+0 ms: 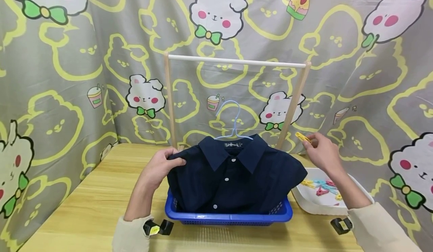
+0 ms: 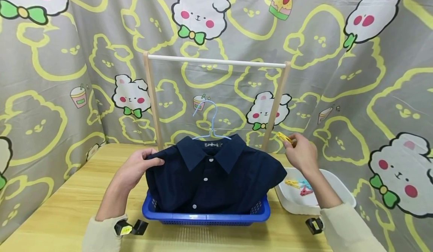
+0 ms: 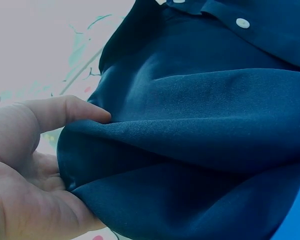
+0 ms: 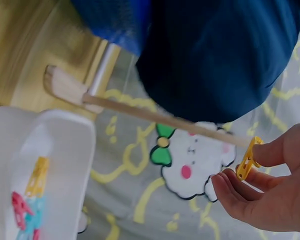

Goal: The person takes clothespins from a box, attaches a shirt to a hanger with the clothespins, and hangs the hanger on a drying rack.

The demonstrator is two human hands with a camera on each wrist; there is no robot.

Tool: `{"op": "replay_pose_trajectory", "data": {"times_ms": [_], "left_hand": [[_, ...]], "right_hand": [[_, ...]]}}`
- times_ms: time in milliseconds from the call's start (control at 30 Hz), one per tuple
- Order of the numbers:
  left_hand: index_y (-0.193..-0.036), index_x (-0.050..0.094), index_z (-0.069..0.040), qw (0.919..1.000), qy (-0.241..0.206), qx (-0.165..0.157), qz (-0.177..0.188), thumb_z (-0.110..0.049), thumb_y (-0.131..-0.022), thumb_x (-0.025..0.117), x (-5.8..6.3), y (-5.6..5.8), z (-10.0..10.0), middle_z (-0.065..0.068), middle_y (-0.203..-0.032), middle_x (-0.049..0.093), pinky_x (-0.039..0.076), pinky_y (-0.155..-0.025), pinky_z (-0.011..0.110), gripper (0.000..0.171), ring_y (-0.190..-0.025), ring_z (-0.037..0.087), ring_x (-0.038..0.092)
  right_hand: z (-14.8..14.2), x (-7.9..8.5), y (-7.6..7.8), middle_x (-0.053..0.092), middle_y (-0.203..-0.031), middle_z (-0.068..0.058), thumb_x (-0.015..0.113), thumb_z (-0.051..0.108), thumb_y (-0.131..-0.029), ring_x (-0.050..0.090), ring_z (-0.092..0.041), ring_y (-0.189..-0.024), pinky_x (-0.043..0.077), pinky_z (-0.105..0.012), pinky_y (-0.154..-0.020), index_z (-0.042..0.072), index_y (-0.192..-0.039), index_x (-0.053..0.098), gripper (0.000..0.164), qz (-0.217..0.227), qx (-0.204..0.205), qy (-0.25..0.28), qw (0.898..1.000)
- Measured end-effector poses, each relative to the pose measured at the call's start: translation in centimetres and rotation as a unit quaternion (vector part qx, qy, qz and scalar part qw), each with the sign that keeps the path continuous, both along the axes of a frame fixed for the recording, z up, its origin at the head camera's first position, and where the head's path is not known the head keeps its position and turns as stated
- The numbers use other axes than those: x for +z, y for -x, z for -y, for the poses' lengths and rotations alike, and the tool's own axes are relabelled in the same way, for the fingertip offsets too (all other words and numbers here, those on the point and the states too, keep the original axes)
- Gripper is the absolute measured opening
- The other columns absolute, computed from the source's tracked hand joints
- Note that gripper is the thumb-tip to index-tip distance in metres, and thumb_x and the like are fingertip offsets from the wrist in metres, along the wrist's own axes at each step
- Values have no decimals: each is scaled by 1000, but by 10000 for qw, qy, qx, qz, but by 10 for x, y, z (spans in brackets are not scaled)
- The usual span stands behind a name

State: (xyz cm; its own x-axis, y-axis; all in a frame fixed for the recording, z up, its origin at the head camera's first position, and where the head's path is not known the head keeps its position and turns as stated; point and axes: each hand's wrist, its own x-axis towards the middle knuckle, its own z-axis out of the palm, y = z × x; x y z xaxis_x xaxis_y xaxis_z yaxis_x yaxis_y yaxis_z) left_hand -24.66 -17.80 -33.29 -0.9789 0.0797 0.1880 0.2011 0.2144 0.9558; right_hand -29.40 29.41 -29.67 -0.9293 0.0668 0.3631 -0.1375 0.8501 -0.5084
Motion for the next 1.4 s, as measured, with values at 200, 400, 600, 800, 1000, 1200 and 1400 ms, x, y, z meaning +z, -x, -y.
{"op": "replay_pose_trajectory", "data": {"times_ms": [200, 400, 600, 800, 1000, 1200, 1400], "left_hand": [[-80, 53, -3, 10000, 11, -12, -1, -5, -85, 71, 0, 0, -1, 3, -76, 45, 40, -72, 33, 19, -80, 25, 49], [-81, 54, -2, 10000, 36, 13, 25, -5, -85, 71, 0, 0, -1, 3, -76, 44, 39, -72, 33, 18, -80, 25, 48], [-81, 54, -3, 10000, 35, 0, 22, -5, -85, 71, 0, 0, -1, 2, -75, 42, 38, -71, 33, 18, -79, 25, 47], [-81, 54, -2, 10000, 50, -11, 20, -6, -86, 70, 1, -1, 0, 3, -75, 40, 37, -71, 34, 18, -78, 25, 46], [-80, 53, -2, 10000, 36, 10, 14, -6, -85, 71, 1, -1, 1, 2, -74, 39, 36, -69, 33, 19, -77, 24, 46], [-80, 52, -3, 10000, 0, -12, 20, -5, -84, 71, 0, -1, 1, 2, -72, 38, 36, -68, 32, 20, -75, 24, 44], [-80, 52, -3, 10000, 27, -8, -19, -6, -84, 71, 0, -1, 1, 2, -73, 38, 36, -69, 33, 20, -76, 24, 45]], "right_hand": [[22, 15, -9, 63, -121, -35, 53, 31, -105, 59, -50, -110, 52, -57, -80, -4, -133, 55, 45, -270, 116, 132, 9995], [44, 30, -17, 66, -117, -33, 55, 28, -104, 64, -47, -107, 53, -57, -81, -2, -129, 60, 39, -525, 391, 76, 9978], [69, 42, -26, 70, -113, -28, 59, 28, -103, 68, -44, -105, 52, -58, -85, 2, -127, 64, 36, -841, 695, 133, 9939], [92, 53, -36, 71, -110, -24, 62, 30, -102, 70, -40, -101, 54, -56, -87, 4, -126, 66, 36, -1119, 1091, 165, 9876], [112, 60, -44, 73, -107, -18, 67, 29, -99, 71, -33, -96, 55, -50, -87, 3, -122, 65, 34, -1245, 1314, 329, 9829], [130, 60, -50, 74, -105, -12, 73, 26, -95, 72, -25, -93, 57, -38, -83, 4, -117, 66, 32, -1282, 1545, 378, 9789], [147, 60, -54, 75, -101, -9, 74, 27, -94, 72, -22, -90, 58, -37, -82, 7, -114, 68, 29, -1370, 1844, 430, 9723]]}}
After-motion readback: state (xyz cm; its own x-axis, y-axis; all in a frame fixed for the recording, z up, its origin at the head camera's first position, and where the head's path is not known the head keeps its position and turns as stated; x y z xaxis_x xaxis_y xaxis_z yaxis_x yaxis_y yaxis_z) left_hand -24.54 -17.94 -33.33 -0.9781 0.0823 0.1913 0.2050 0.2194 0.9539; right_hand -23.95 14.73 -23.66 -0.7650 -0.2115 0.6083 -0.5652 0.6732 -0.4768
